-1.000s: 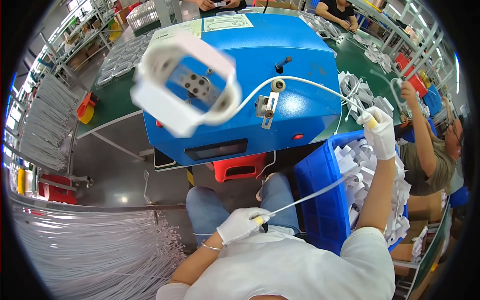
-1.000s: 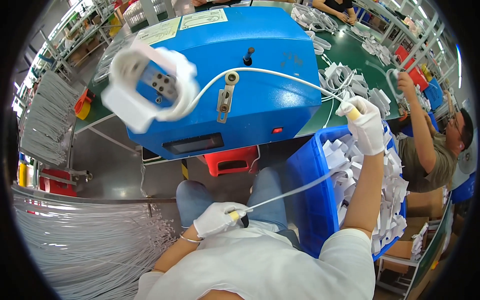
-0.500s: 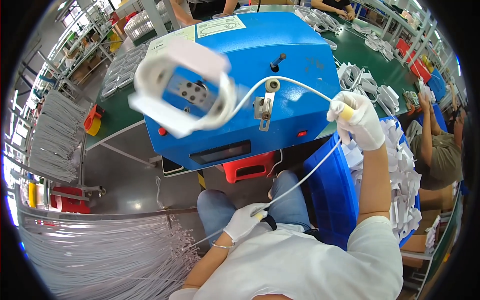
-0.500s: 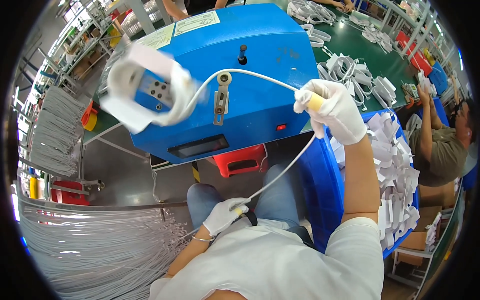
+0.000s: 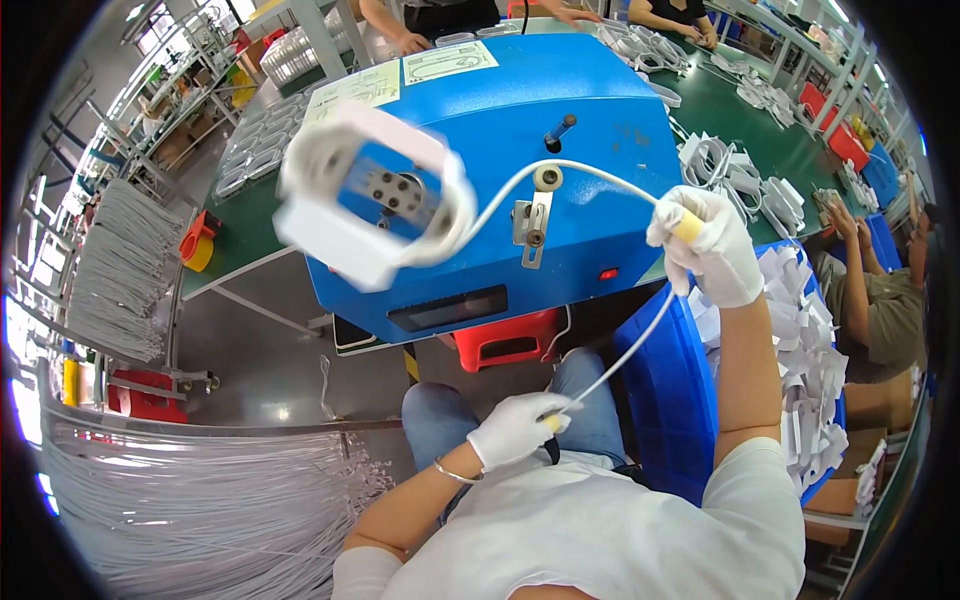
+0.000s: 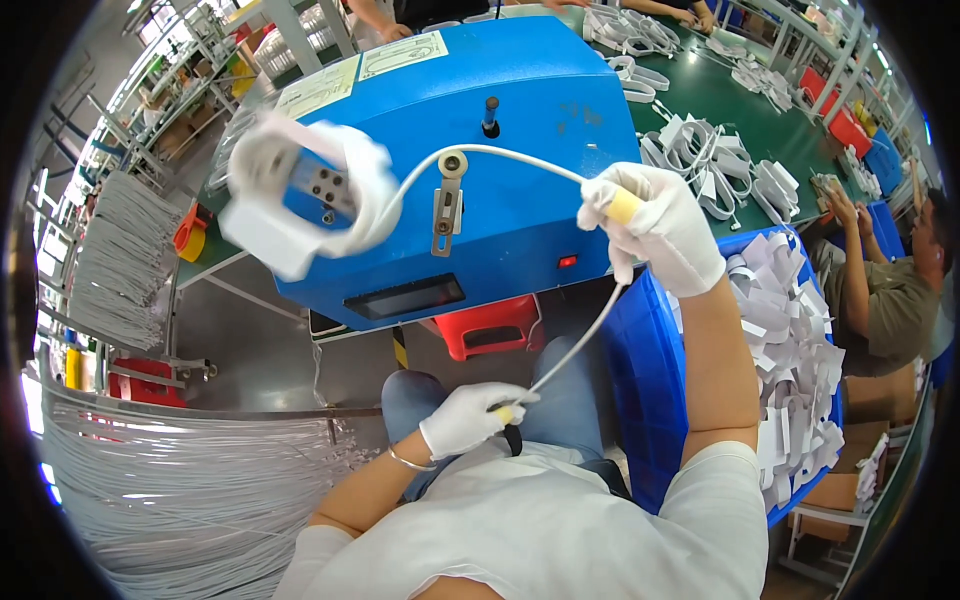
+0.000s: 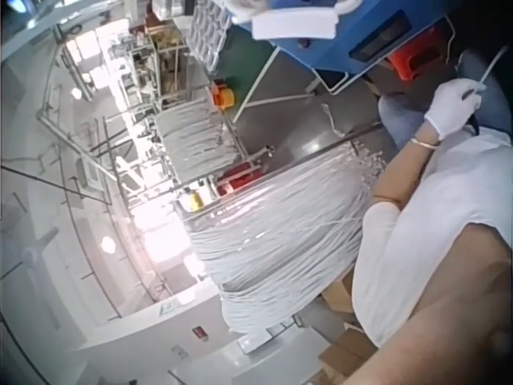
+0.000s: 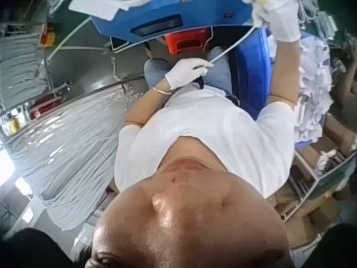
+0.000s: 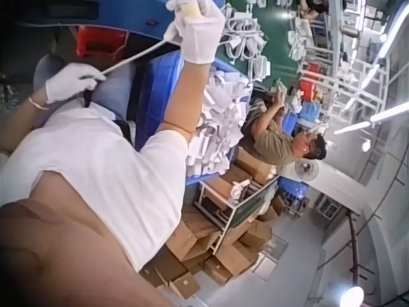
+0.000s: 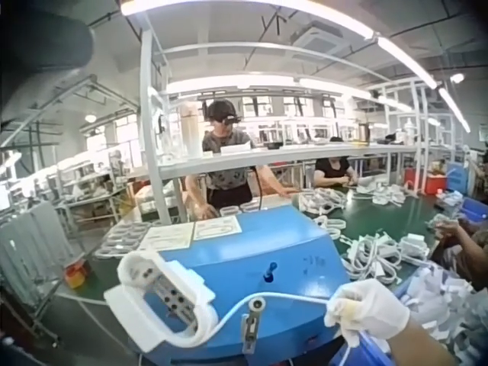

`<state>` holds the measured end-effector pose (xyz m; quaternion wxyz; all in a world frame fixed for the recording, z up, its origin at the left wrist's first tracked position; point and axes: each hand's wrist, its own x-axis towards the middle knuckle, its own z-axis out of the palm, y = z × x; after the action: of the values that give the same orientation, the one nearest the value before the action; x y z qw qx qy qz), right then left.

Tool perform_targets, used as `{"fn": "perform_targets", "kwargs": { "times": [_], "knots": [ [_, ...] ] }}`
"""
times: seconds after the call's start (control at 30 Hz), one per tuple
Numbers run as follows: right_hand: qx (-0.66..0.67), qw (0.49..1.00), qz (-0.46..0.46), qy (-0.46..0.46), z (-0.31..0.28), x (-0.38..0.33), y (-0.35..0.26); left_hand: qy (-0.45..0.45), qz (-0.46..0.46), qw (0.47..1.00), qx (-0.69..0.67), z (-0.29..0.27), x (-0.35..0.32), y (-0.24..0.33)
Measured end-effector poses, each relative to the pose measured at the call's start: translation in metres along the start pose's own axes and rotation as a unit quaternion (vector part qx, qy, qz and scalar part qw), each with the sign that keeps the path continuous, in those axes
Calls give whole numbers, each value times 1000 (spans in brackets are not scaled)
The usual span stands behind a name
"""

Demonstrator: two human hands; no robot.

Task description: Feeding individual wires into a machine for processing and collecting them in a bin.

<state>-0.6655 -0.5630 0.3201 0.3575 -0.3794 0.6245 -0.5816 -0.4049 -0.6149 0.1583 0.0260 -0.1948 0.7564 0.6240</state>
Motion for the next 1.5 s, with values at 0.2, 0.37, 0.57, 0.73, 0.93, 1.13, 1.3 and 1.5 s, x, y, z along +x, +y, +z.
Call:
{"fn": "perform_targets", "kwargs": {
  "times": [0.2,0.37,0.57,0.73,0.93,1.13,1.3,1.5],
  "knots": [
    [-54,996,-49,-48,32,7,-18,45,213,937,275,-54,-7,82],
    [-303,908,-287,48,37,28,-30,49,210,944,251,-141,-84,169],
    [-465,731,-486,110,38,118,-75,284,368,812,354,-220,-57,239],
    [-590,462,-654,101,93,180,-103,190,362,785,465,-260,-3,246],
    [-346,668,-652,97,136,135,-106,245,164,811,505,-261,-45,243],
    [-483,602,-636,-12,135,64,-96,302,155,844,416,-259,-91,206],
    [-579,582,-571,-11,145,71,-89,334,160,772,517,-250,-87,199],
    [-570,638,-516,-38,143,79,-88,409,274,745,449,-224,-63,182]
  ]
}}
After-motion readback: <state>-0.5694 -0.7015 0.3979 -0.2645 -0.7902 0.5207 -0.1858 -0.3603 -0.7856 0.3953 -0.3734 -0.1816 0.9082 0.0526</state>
